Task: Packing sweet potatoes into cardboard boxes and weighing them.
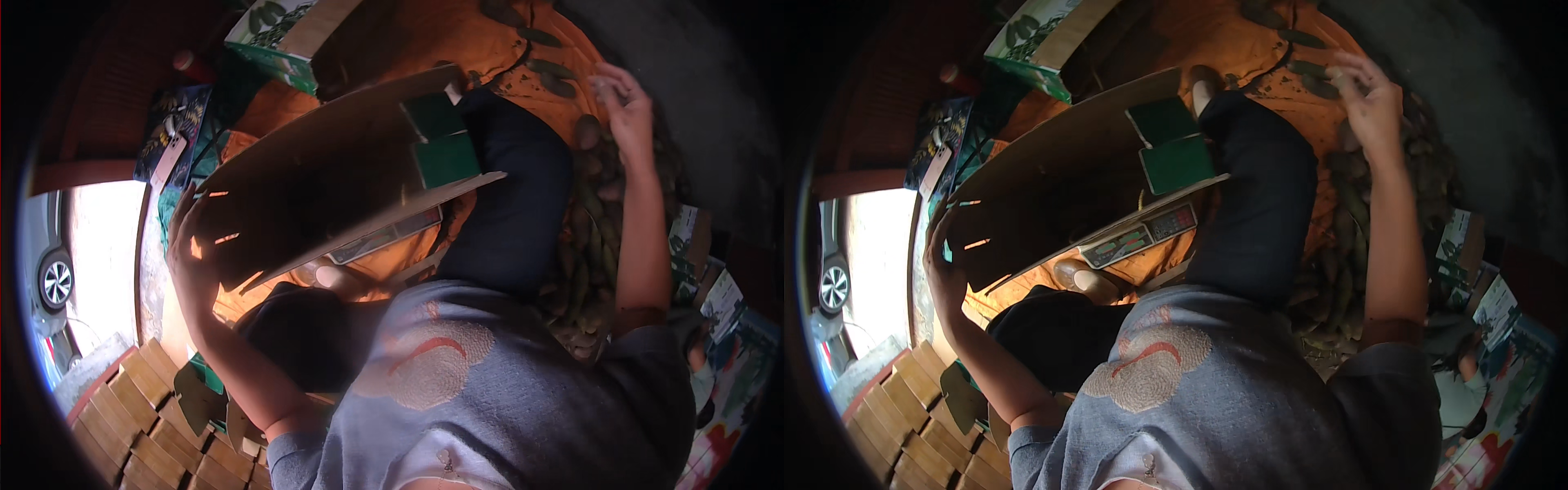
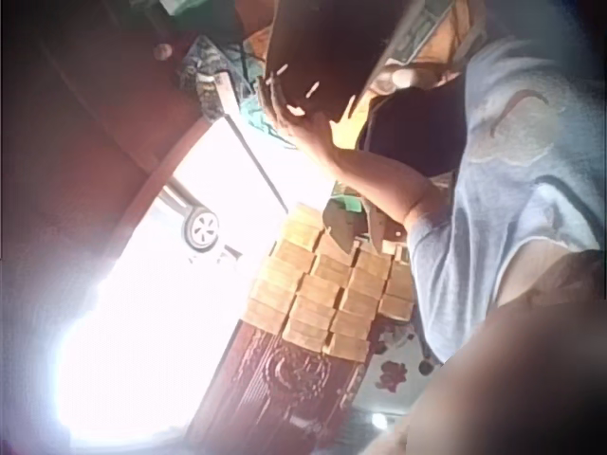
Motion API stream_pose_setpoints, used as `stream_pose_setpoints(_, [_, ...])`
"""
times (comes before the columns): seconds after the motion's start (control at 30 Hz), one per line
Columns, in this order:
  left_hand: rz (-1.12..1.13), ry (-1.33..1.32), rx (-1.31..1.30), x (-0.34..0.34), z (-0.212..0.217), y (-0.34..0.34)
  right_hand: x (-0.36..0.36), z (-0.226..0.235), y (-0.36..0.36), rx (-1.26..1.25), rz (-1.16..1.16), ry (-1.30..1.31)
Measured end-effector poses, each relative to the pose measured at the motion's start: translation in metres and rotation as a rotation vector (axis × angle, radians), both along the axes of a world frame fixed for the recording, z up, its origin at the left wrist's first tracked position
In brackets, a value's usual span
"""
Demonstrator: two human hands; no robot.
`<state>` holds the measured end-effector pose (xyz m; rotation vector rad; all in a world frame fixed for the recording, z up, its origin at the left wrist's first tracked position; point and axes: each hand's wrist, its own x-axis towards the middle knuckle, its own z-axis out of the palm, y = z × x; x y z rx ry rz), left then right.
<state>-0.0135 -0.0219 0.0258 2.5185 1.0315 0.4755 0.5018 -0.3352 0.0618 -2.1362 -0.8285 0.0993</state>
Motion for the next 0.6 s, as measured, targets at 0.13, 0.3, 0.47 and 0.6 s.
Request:
stream_pose_setpoints(0.13, [0.01,0.108,0.09,0.004,0.012,-0.003,0.022,-0.171,-0.166,-0.255,-0.22,0.183])
stream_pose_setpoints(0.3, [0.135,-0.074,-0.027,0.006,-0.01,-0.006,-0.003,-0.367,-0.335,-1.285,0.156,0.219])
stream_pose_setpoints(0.47, [0.361,0.088,0.025,-0.041,-0.017,-0.013,-0.036,-0.402,-0.336,-0.931,-0.037,0.5])
stream_pose_setpoints(0.6, [0.393,0.211,0.019,-0.106,-0.035,-0.004,0.011,-0.434,-0.314,-1.127,0.277,0.496])
